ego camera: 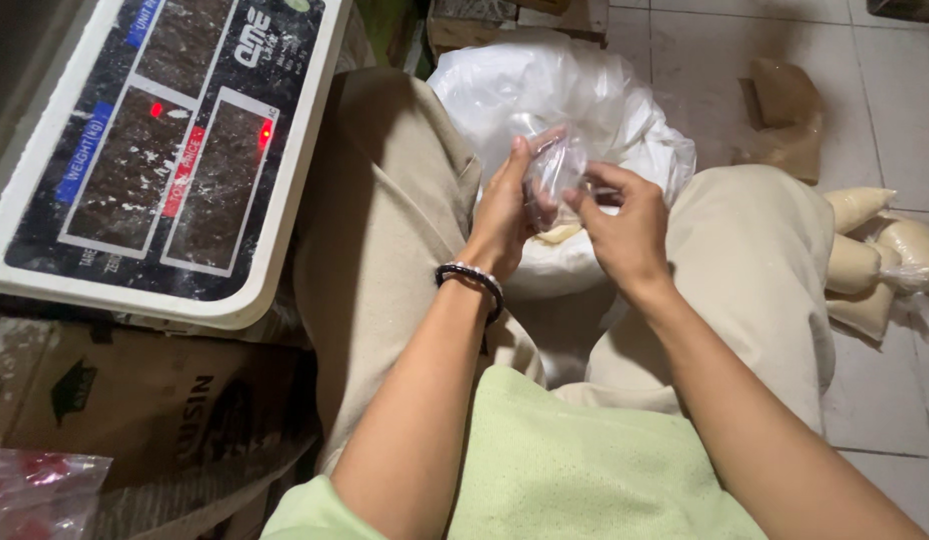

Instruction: The person places dough pieces into small plastic bags, seals them, and weighs the packaged dough on a digital scale. The person handles multiple dough pieces and plastic bags, arranging them on the scale and nearby surfaces.

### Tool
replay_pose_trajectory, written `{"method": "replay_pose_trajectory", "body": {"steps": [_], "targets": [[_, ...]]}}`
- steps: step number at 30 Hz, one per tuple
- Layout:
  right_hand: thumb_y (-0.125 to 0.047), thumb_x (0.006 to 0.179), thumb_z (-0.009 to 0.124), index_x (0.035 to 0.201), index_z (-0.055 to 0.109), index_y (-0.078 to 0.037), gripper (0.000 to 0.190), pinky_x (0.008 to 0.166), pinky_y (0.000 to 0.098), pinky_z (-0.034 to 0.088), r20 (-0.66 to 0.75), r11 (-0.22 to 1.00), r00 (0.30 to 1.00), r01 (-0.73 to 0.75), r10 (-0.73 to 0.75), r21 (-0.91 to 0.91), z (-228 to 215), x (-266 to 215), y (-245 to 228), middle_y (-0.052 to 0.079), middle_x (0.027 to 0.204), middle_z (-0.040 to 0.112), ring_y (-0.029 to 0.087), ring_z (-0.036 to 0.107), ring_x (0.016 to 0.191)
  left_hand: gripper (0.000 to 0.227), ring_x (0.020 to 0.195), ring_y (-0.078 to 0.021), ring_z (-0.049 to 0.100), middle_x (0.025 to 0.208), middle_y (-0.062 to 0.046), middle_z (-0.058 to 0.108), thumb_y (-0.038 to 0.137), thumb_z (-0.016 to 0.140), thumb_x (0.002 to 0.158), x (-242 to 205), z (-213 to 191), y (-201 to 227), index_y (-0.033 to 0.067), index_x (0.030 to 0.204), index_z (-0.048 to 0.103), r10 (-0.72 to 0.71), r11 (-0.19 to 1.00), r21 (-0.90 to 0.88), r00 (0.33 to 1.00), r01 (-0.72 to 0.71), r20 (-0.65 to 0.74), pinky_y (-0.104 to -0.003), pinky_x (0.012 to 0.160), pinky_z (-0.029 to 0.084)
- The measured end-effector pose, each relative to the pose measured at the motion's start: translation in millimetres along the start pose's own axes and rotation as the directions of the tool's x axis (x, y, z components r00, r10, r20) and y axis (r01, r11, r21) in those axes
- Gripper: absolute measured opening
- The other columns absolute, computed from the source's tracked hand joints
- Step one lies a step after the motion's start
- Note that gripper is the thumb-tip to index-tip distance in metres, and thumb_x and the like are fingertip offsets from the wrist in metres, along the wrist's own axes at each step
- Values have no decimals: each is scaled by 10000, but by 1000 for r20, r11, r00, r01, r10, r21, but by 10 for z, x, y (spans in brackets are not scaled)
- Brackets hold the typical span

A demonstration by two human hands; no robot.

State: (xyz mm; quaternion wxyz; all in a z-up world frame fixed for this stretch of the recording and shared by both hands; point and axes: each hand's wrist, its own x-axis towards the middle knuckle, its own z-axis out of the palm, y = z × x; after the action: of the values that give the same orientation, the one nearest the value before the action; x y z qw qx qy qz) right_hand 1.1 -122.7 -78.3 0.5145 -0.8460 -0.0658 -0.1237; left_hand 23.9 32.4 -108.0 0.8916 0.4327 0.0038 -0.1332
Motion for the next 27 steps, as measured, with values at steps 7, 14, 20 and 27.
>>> {"method": "replay_pose_trajectory", "body": {"steps": [7, 14, 20, 27], "targets": [[-13, 814, 731, 1374, 666, -93, 570, 632, 307, 509, -11, 984, 996, -89, 88, -157, -67, -35, -214, 43, 729, 641, 127, 607, 645, 735, 833, -144, 569, 1016, -81, 604, 480, 808, 900, 71, 12, -177, 8, 1417, 581, 300, 894, 396, 937, -210, -181, -302, 699, 466], [1, 858, 698, 1333, 658, -43, 478, 646, 361, 508, 67, 962, 996, -33, 53, -269, -27, -76, -75, 127, 743, 647, 213, 628, 645, 903, 1115, -417, 620, 1304, -198, 555, 294, 852, 720, -276, 257, -47, 211, 1462, 344, 660, 286, 932, 751, -222, -24, -511, 890, 528], [-110, 812, 819, 1221, 728, -28, 427, 727, 400, 538, -1, 920, 1000, -14, 14, -393, -25, 38, 36, 177, 862, 708, 286, 693, 774, 697, 918, -404, 675, 1161, -160, 592, -34, 619, 800, -398, 340, 71, 258, 1419, 487, 564, 192, 956, 822, -222, 77, -503, 741, 549], [-230, 851, 814, 1156, 762, -46, 360, 740, 379, 602, -43, 775, 844, -511, 535, -372, -179, 260, -35, 181, 927, 771, 282, 773, 824, 301, 975, -282, 709, 1183, -24, 634, -3, 614, 880, -384, 359, -17, 256, 905, 764, 516, -38, 942, 801, -332, 303, -438, 817, 567]]}}
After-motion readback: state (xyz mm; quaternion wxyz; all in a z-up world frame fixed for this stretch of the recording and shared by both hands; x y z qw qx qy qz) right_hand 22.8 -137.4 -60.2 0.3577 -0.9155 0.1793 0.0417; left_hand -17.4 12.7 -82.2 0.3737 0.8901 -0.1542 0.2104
